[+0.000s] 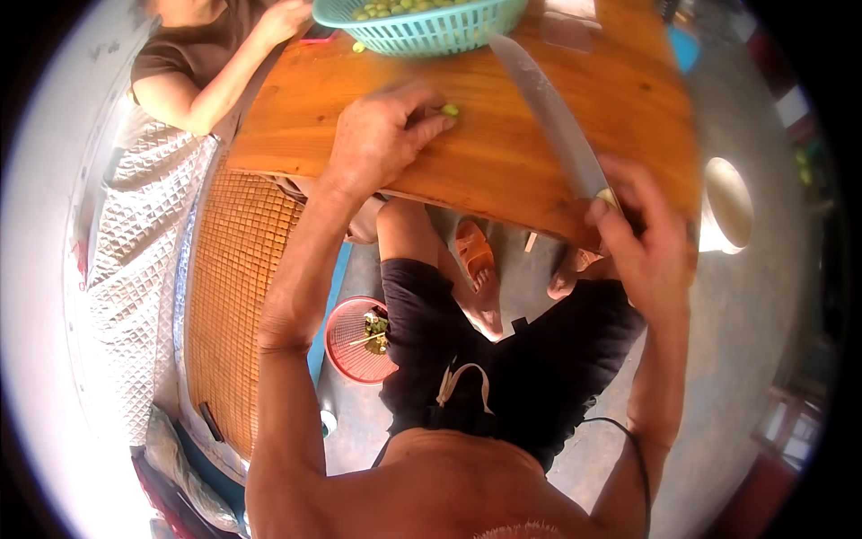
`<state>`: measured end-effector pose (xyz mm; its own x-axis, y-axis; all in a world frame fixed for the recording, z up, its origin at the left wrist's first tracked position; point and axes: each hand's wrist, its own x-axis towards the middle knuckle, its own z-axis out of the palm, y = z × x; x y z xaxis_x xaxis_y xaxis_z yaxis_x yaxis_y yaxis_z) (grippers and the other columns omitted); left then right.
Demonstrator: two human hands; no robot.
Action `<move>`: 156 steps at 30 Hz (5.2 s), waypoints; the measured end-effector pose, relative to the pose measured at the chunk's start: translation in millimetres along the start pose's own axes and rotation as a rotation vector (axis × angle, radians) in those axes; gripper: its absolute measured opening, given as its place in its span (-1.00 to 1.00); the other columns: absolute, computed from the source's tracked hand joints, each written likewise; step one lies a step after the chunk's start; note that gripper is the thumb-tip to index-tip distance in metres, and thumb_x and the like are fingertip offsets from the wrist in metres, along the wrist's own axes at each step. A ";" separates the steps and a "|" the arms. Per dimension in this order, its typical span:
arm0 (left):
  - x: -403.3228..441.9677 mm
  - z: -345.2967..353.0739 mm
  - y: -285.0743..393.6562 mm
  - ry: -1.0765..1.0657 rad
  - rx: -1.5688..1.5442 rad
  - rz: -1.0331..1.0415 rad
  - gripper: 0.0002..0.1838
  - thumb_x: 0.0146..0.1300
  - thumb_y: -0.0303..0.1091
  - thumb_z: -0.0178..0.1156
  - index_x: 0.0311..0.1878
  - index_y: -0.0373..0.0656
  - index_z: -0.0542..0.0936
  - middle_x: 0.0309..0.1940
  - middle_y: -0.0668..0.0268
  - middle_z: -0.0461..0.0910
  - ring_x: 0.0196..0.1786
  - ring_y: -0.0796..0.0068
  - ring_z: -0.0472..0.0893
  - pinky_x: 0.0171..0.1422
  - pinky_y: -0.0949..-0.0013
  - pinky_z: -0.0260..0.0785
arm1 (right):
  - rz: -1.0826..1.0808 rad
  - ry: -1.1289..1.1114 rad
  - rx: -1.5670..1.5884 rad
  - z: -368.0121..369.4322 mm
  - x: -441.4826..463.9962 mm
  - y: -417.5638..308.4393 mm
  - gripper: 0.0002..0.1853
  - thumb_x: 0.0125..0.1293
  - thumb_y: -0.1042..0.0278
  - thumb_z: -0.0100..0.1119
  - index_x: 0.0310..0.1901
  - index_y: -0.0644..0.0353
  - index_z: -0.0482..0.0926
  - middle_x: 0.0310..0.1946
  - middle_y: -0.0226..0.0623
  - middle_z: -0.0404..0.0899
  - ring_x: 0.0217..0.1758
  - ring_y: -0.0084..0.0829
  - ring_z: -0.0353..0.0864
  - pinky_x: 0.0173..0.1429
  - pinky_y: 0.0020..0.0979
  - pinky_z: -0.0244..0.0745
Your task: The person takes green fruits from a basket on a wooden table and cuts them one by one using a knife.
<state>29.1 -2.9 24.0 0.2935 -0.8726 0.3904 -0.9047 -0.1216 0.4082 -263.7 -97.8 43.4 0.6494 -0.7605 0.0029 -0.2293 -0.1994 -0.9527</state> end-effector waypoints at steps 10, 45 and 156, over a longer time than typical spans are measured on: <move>-13.4 9.8 -1.6 0.102 0.059 -0.001 -0.75 0.22 -0.07 0.43 -0.17 0.01 0.72 -0.31 0.24 0.71 -0.23 0.09 0.70 -0.16 0.11 0.56 | -0.185 -0.115 -0.158 36.3 30.3 -14.1 -0.60 0.44 0.40 0.16 0.30 0.01 0.58 -0.52 -0.24 0.56 -0.59 -0.41 0.56 -0.58 -0.35 0.52; -10.6 12.9 1.2 0.061 -0.142 -0.009 -0.86 0.27 -0.40 0.42 -0.14 -0.15 0.70 -0.32 0.30 0.71 -0.27 0.50 0.70 -0.11 0.40 0.57 | -0.313 -0.099 -0.453 42.9 31.5 -15.9 -0.58 0.40 0.50 0.14 0.29 0.23 0.57 -0.56 -0.16 0.53 -0.61 -0.43 0.51 -0.33 -0.39 0.50; -13.0 3.4 -1.9 0.068 -0.196 -0.229 -0.83 0.23 -0.33 0.42 -0.12 -0.06 0.72 -0.22 0.17 0.69 -0.19 0.11 0.70 -0.04 0.22 0.55 | -0.074 -0.216 -0.165 41.8 35.2 -27.1 -0.54 0.40 0.47 0.10 0.33 0.23 0.56 -0.54 -0.41 0.49 -0.60 -0.63 0.41 -0.44 -0.46 0.38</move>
<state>26.0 7.1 15.4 0.5091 -0.7983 0.3218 -0.7377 -0.2121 0.6409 -204.3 -93.3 56.6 0.8041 -0.5944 -0.0110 -0.2788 -0.3606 -0.8901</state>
